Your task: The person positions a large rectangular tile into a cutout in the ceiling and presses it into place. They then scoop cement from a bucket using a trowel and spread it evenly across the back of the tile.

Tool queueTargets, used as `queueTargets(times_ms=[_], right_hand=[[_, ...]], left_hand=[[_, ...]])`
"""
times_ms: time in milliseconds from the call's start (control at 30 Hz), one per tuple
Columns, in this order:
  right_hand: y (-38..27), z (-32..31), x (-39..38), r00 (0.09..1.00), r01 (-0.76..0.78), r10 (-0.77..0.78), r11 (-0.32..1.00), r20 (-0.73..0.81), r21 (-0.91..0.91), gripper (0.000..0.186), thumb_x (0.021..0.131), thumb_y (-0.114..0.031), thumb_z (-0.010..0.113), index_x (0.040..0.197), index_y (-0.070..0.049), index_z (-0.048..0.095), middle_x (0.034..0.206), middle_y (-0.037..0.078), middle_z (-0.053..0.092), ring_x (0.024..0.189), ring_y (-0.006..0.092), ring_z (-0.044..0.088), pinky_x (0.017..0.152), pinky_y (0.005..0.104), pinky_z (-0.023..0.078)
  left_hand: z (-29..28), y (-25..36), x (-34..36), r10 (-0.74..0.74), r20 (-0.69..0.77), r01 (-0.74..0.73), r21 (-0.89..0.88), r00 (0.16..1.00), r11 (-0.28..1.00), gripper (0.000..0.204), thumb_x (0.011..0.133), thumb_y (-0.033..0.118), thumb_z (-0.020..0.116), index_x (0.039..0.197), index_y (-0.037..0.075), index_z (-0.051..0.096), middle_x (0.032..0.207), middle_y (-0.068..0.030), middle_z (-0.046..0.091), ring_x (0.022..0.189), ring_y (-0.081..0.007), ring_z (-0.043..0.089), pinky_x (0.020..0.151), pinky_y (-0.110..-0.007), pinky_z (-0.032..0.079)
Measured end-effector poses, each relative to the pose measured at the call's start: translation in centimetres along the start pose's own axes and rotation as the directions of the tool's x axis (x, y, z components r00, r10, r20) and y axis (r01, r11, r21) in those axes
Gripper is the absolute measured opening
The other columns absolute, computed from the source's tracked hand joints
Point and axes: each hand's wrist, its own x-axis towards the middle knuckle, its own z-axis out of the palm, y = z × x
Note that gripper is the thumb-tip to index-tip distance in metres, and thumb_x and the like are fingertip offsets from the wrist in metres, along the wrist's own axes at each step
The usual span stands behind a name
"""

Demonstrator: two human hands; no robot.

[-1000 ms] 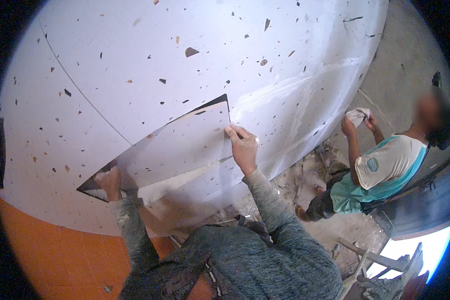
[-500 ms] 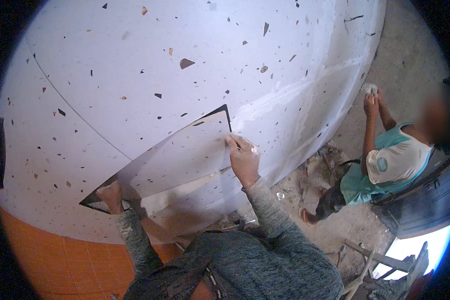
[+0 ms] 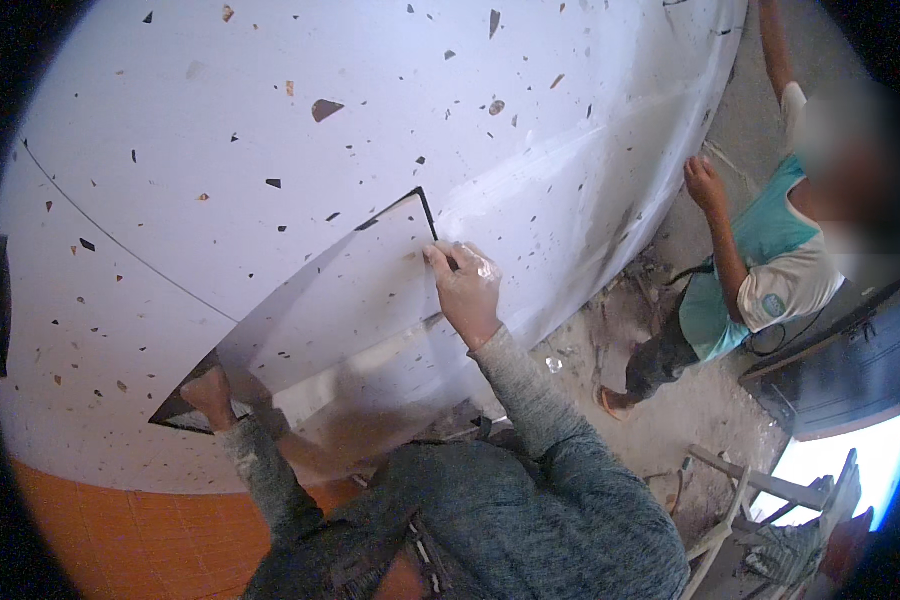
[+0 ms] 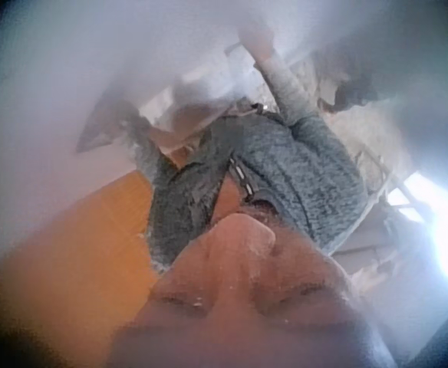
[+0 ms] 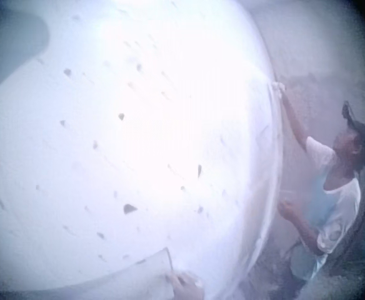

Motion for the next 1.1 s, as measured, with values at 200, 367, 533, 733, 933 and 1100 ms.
queueTargets(times_ms=[200, 367, 533, 733, 933, 1100], right_hand=[[-1.3, 0.1, -0.3, 0.982, -0.187, 0.188, 0.981, -0.011, 0.061, 0.016, 0.089, -0.019, 0.074, 0.091, -0.003, 0.075, 0.08, 0.012, 0.07, 0.067, 0.0221, 0.067, 0.063, 0.0324, 0.053], [-1.0, 0.4, -1.1, 0.973, -0.229, 0.231, 0.967, -0.01, 0.112, 0.016, 0.09, -0.018, 0.073, 0.092, -0.002, 0.074, 0.08, 0.011, 0.071, 0.07, 0.0201, 0.068, 0.066, 0.0312, 0.053], [4.3, 2.4, -6.4, 0.726, -0.681, 0.525, 0.639, 0.445, 0.358, 0.023, 0.093, -0.015, 0.07, 0.104, 0.004, 0.07, 0.086, 0.007, 0.071, 0.074, 0.0145, 0.068, 0.069, 0.0281, 0.056], [5.9, 5.2, -10.0, 0.477, -0.873, 0.575, 0.223, 0.665, 0.434, 0.023, 0.094, -0.011, 0.066, 0.107, 0.007, 0.059, 0.09, 0.012, 0.066, 0.075, 0.018, 0.069, 0.066, 0.0287, 0.059], [6.1, 7.3, -9.0, 0.384, -0.886, 0.526, -0.023, 0.759, 0.464, 0.014, 0.098, -0.012, 0.063, 0.099, 0.001, 0.058, 0.094, 0.011, 0.062, 0.083, 0.0215, 0.069, 0.077, 0.0312, 0.064], [5.1, 8.0, -7.2, 0.309, -0.887, 0.578, -0.112, 0.755, 0.448, 0.019, 0.098, -0.019, 0.065, 0.1, -0.001, 0.06, 0.094, 0.009, 0.062, 0.082, 0.0215, 0.069, 0.078, 0.0314, 0.064]], left_hand=[[0.3, -1.3, 0.0, -0.016, -0.007, 0.015, -0.075, 1.0, 0.997, 0.029, 0.084, 0.015, 0.076, 0.103, -0.007, 0.072, 0.101, -0.0194, 0.074, 0.088, -0.0326, 0.072, 0.078, -0.041, 0.054], [0.3, -3.0, -0.3, -0.031, 0.041, 0.032, -0.014, 0.999, 0.999, 0.029, 0.083, 0.013, 0.076, 0.104, -0.007, 0.071, 0.102, -0.0196, 0.074, 0.09, -0.0339, 0.072, 0.079, -0.041, 0.054], [0.5, -3.4, -0.2, -0.117, 0.003, 0.117, -0.089, 0.993, 0.989, 0.031, 0.083, 0.012, 0.077, 0.107, -0.007, 0.071, 0.104, -0.0197, 0.073, 0.094, -0.0332, 0.07, 0.083, -0.043, 0.053], [-0.2, -1.7, 0.3, -0.17, -0.001, 0.169, -0.092, 0.985, 0.981, 0.035, 0.082, 0.015, 0.08, 0.108, -0.006, 0.07, 0.106, -0.0191, 0.073, 0.097, -0.0314, 0.069, 0.087, -0.042, 0.052], [-0.2, -2.7, 0.4, -0.059, 0.007, 0.06, -0.038, 0.998, 0.998, 0.036, 0.082, 0.014, 0.079, 0.11, -0.006, 0.069, 0.107, -0.018, 0.073, 0.098, -0.0319, 0.069, 0.087, -0.043, 0.051], [0.5, -3.0, 0.5, -0.036, -0.004, 0.036, 0.009, 0.999, 0.999, 0.035, 0.084, 0.018, 0.077, 0.111, -0.003, 0.07, 0.109, -0.0177, 0.073, 0.098, -0.0348, 0.068, 0.086, -0.045, 0.051]])
